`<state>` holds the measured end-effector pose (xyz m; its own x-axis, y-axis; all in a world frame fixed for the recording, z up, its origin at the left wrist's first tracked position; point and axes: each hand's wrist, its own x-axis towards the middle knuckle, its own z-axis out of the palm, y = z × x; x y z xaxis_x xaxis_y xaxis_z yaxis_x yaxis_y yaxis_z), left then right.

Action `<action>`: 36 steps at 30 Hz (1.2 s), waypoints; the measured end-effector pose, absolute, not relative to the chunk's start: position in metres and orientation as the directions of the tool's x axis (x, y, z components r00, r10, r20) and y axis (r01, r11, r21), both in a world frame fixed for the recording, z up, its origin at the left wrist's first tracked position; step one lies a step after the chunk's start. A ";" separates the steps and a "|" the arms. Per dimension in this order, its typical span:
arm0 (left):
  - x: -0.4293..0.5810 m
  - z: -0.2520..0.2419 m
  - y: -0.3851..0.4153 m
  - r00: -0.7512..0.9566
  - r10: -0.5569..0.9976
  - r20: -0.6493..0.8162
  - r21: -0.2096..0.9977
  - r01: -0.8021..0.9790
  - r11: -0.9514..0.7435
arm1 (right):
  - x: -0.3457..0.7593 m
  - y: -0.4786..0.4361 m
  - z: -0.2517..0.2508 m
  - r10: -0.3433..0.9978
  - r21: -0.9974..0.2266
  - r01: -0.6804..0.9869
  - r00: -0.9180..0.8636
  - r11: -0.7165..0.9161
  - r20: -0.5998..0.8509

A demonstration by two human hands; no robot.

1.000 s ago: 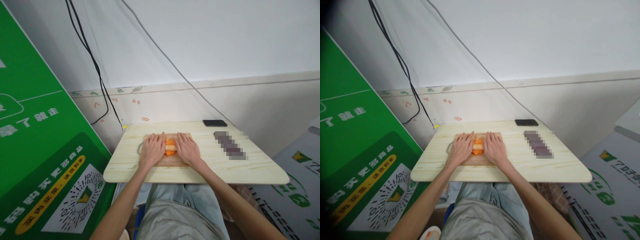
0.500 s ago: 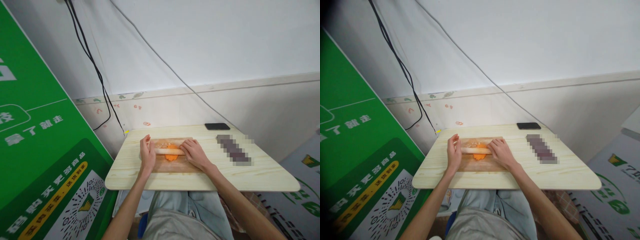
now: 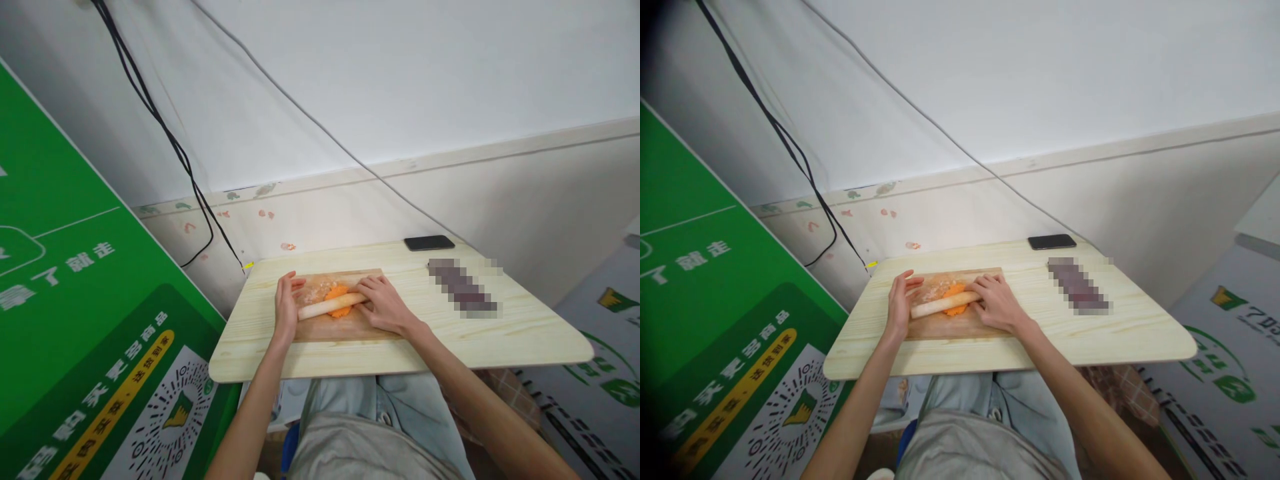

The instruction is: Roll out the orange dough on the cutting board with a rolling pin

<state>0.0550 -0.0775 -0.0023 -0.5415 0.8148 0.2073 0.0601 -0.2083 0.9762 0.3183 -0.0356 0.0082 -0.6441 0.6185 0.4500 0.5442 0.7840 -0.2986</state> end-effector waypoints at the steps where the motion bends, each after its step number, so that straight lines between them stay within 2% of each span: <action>1: 0.054 -0.001 -0.077 -0.564 0.807 0.175 0.978 0.002 -0.210 | 0.318 -0.034 0.006 0.630 -0.310 0.553 -0.618 0.773 0.470; 4: 0.057 -0.002 -0.077 -0.573 0.809 0.133 0.984 -0.023 -0.178 | 0.317 -0.030 0.000 0.681 -0.355 0.597 -0.507 0.720 0.528; 6: 0.064 -0.005 -0.078 -0.494 0.851 0.181 0.983 0.109 -0.146 | 0.317 -0.027 -0.003 0.722 -0.387 0.635 -0.430 0.669 0.541; 8: 0.075 -0.007 -0.081 -0.366 0.893 0.264 0.931 0.337 -0.137 | 0.317 -0.025 -0.006 0.756 -0.409 0.669 -0.374 0.621 0.537; 12: 0.103 -0.002 -0.089 -0.149 0.910 0.387 0.604 0.786 -0.128 | 0.317 -0.023 -0.009 0.773 -0.396 0.702 -0.355 0.592 0.526; 15: 0.117 0.006 -0.093 -0.003 0.927 0.374 0.364 0.920 -0.144 | 0.317 -0.023 -0.009 0.766 -0.390 0.697 -0.366 0.602 0.528; 17: 0.119 0.012 -0.093 0.070 0.935 0.349 0.279 0.944 -0.175 | 0.317 -0.024 -0.009 0.770 -0.413 0.685 -0.356 0.600 0.529; 22: 0.115 0.026 -0.094 0.207 0.938 0.278 0.150 0.955 -0.256 | 0.318 -0.024 -0.009 0.779 -0.437 0.677 -0.343 0.592 0.524; 26: 0.118 0.032 -0.095 0.255 0.943 0.213 0.050 0.961 -0.271 | 0.318 -0.024 -0.009 0.775 -0.433 0.675 -0.348 0.598 0.527; 31: 0.112 0.029 -0.093 0.273 0.936 0.222 0.087 0.951 -0.298 | 0.318 -0.025 -0.008 0.767 -0.422 0.676 -0.348 0.604 0.539; 36: 0.088 0.024 -0.090 0.403 0.883 0.242 0.174 0.877 -0.448 | 0.318 -0.025 -0.010 0.773 -0.437 0.670 -0.345 0.600 0.533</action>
